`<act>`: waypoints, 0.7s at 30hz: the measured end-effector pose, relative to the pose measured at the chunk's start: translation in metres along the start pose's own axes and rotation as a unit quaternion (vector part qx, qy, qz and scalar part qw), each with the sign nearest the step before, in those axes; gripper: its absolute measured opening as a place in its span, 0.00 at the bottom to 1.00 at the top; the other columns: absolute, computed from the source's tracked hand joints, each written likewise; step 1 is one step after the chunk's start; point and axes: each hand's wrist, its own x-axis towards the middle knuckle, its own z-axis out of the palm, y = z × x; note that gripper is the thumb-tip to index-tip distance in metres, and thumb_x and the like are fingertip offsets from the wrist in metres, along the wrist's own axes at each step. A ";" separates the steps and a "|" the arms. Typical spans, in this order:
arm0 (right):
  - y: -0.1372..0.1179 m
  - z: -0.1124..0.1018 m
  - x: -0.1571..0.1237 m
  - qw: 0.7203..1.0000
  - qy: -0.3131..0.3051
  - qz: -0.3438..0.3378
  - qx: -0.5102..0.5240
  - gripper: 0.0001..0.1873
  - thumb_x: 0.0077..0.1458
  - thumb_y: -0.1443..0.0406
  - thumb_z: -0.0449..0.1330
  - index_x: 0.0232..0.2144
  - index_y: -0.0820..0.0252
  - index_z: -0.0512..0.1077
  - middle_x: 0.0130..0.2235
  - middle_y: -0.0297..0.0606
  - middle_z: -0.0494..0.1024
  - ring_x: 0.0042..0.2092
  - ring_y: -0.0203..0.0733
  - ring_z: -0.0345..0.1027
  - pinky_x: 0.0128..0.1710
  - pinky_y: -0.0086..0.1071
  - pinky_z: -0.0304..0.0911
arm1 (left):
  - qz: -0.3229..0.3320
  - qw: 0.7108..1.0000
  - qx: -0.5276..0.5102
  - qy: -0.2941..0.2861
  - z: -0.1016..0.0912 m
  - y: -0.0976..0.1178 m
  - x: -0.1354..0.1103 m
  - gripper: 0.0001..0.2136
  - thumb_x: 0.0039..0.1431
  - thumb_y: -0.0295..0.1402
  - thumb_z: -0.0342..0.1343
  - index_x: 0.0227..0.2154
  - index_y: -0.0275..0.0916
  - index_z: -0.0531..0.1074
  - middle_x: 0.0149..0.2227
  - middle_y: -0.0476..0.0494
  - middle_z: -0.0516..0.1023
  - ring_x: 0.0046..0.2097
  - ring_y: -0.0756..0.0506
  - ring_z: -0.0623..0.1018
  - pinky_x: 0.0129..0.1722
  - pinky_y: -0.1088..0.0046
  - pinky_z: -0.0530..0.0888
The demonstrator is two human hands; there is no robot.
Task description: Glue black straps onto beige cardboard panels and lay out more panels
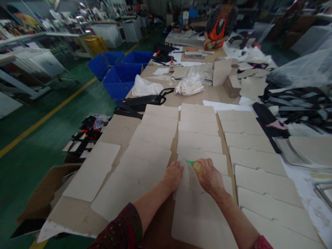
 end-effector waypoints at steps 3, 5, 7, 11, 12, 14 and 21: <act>-0.002 -0.007 0.003 0.999 -0.008 -0.005 -0.037 0.15 0.56 0.68 0.57 0.47 0.53 0.63 0.43 0.38 0.68 0.34 0.38 0.69 0.28 0.29 0.55 | 0.005 1.000 -0.005 0.000 0.000 -0.001 0.000 0.16 0.64 0.28 0.42 0.50 0.36 0.70 0.62 0.34 0.63 0.59 0.38 0.64 0.59 0.60 0.65; -0.001 -0.012 0.004 0.999 -0.016 -0.001 -0.044 0.15 0.56 0.68 0.57 0.46 0.53 0.63 0.44 0.38 0.68 0.34 0.38 0.69 0.27 0.29 0.53 | 0.007 1.000 -0.007 0.001 0.001 -0.002 0.000 0.16 0.63 0.28 0.43 0.50 0.37 0.70 0.62 0.34 0.63 0.59 0.38 0.64 0.59 0.60 0.65; 0.002 -0.015 0.004 0.999 -0.026 0.006 -0.040 0.15 0.56 0.67 0.57 0.47 0.53 0.63 0.44 0.38 0.68 0.33 0.38 0.68 0.27 0.29 0.52 | 0.007 1.000 -0.008 0.004 0.002 -0.002 0.000 0.16 0.64 0.28 0.43 0.50 0.37 0.70 0.62 0.34 0.63 0.59 0.38 0.64 0.60 0.59 0.64; 0.005 -0.014 0.002 0.999 -0.042 0.019 -0.007 0.15 0.57 0.64 0.58 0.47 0.52 0.62 0.44 0.37 0.68 0.33 0.39 0.69 0.28 0.30 0.53 | 0.003 1.000 -0.011 0.008 0.004 -0.003 0.001 0.16 0.64 0.28 0.42 0.50 0.36 0.70 0.62 0.35 0.63 0.60 0.38 0.64 0.59 0.60 0.65; 0.005 -0.012 0.001 0.999 -0.041 0.021 0.004 0.15 0.57 0.64 0.58 0.46 0.52 0.62 0.44 0.37 0.68 0.33 0.39 0.69 0.28 0.30 0.54 | 0.001 1.000 -0.011 0.008 0.004 -0.003 0.001 0.16 0.64 0.28 0.42 0.50 0.37 0.70 0.62 0.35 0.63 0.60 0.38 0.64 0.59 0.60 0.66; 0.003 -0.007 0.000 0.999 -0.035 0.027 0.027 0.15 0.57 0.64 0.58 0.46 0.52 0.62 0.44 0.37 0.68 0.34 0.39 0.69 0.29 0.30 0.56 | -0.001 1.000 -0.011 0.008 0.004 -0.002 0.001 0.16 0.64 0.28 0.43 0.49 0.37 0.70 0.62 0.35 0.63 0.60 0.38 0.64 0.58 0.60 0.66; 0.018 0.013 0.008 0.969 0.070 0.091 0.217 0.19 0.54 0.57 0.59 0.47 0.54 0.63 0.44 0.38 0.73 0.41 0.45 0.71 0.37 0.35 0.66 | -0.002 1.000 0.004 0.009 -0.002 -0.002 -0.004 0.18 0.60 0.24 0.45 0.50 0.38 0.70 0.61 0.38 0.65 0.59 0.40 0.66 0.59 0.61 0.66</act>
